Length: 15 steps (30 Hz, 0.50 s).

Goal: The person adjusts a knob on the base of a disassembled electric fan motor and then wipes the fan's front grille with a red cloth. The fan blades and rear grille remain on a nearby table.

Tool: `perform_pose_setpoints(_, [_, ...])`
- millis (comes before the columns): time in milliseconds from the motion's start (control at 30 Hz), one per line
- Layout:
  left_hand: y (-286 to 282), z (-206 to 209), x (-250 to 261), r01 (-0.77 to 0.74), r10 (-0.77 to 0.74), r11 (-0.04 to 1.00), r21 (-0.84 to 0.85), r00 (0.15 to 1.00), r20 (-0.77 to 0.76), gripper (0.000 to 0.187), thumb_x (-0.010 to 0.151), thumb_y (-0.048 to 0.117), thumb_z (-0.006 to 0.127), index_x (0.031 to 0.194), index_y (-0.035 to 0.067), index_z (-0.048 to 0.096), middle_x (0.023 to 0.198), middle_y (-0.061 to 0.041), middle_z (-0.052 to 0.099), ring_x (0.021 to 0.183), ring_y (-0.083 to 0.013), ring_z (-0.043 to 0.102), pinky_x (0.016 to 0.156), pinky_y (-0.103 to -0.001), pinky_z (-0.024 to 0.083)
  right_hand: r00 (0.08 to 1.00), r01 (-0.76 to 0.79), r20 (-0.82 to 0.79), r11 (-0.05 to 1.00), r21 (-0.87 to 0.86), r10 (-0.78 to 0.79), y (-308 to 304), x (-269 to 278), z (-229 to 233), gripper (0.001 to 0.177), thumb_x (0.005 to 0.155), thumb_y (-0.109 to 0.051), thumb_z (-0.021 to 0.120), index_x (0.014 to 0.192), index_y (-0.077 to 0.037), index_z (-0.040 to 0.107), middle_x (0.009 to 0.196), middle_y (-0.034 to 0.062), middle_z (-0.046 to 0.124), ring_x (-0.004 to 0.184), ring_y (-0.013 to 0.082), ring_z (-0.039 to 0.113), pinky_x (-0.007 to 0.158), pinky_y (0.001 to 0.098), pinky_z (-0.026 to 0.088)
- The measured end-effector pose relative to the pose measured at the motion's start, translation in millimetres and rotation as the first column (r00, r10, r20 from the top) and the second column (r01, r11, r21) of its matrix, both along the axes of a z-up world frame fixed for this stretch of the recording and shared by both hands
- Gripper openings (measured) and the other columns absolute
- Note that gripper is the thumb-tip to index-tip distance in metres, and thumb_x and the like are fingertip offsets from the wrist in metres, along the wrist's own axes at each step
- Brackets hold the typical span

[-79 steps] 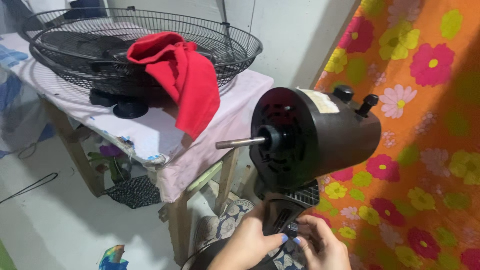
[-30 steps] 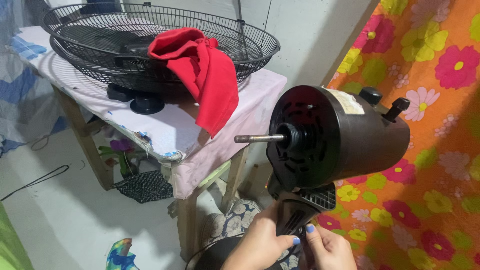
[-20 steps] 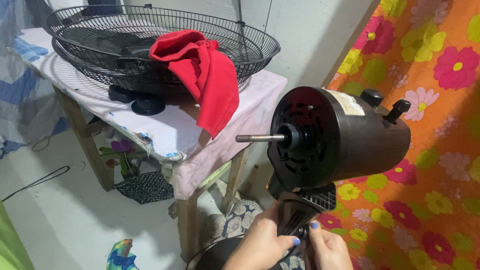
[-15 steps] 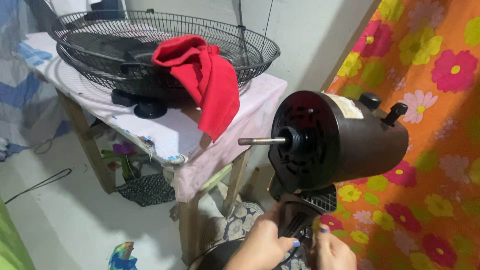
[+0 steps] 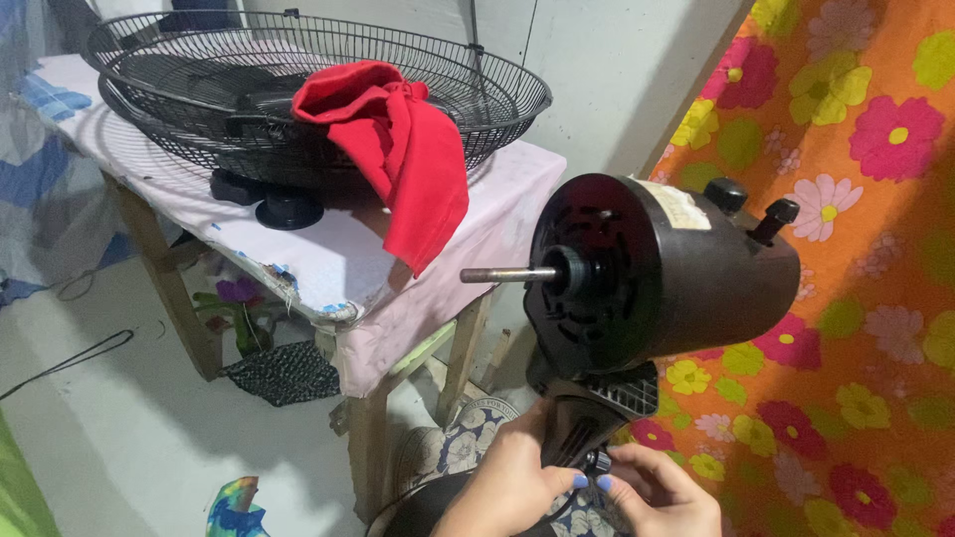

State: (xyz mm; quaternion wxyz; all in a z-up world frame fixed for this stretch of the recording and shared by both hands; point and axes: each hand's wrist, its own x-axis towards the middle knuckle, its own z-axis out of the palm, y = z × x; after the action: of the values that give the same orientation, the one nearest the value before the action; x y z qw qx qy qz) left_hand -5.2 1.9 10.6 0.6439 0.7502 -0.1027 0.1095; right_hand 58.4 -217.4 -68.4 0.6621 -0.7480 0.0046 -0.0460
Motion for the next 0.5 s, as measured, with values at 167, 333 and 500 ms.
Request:
perform_pose_setpoints(167, [-0.2,-3.5,1.6,0.018,-0.013,0.999,-0.049,0.996,0.088,0.071,0.070,0.004,0.080,0.137,0.004,0.054,0.124,-0.019,0.071,0.122,-0.0342,0.067,0.102,-0.036,0.050,0.999,-0.002,0.043,1.000,0.003,0.002,5.4,-0.4,4.8,0.033,0.074,0.014,0.079,0.107,0.012,0.076,0.092,0.0215,0.080,0.087,0.0227,0.076,0.081,0.0372,0.061])
perform_pose_setpoints(333, [2.6,-6.1,0.4,-0.033,0.032,0.998,0.060,0.999,0.017,0.067,0.071,0.009,0.082,0.133,0.006,0.058,0.119,-0.020,0.071,0.116,-0.0381,0.066,0.097,-0.038,0.053,0.995,0.042,-0.088,0.998,0.048,-0.038,13.9,-5.7,16.1,0.027,0.080,0.010,0.074,0.106,0.015,0.075,0.091,0.0220,0.082,0.083,0.0265,0.079,0.080,0.0389,0.065])
perform_pose_setpoints(500, [2.4,-5.6,-0.1,-0.025,0.022,0.999,0.047,0.999,0.049,0.067,0.070,0.008,0.082,0.134,0.008,0.060,0.120,-0.020,0.071,0.115,-0.0386,0.067,0.097,-0.039,0.053,0.976,0.035,-0.217,0.998,0.049,-0.023,21.2,-4.7,25.8,0.025,0.093,-0.008,0.070,0.100,0.016,0.075,0.078,0.0296,0.077,0.067,0.0329,0.078,0.065,0.0452,0.067])
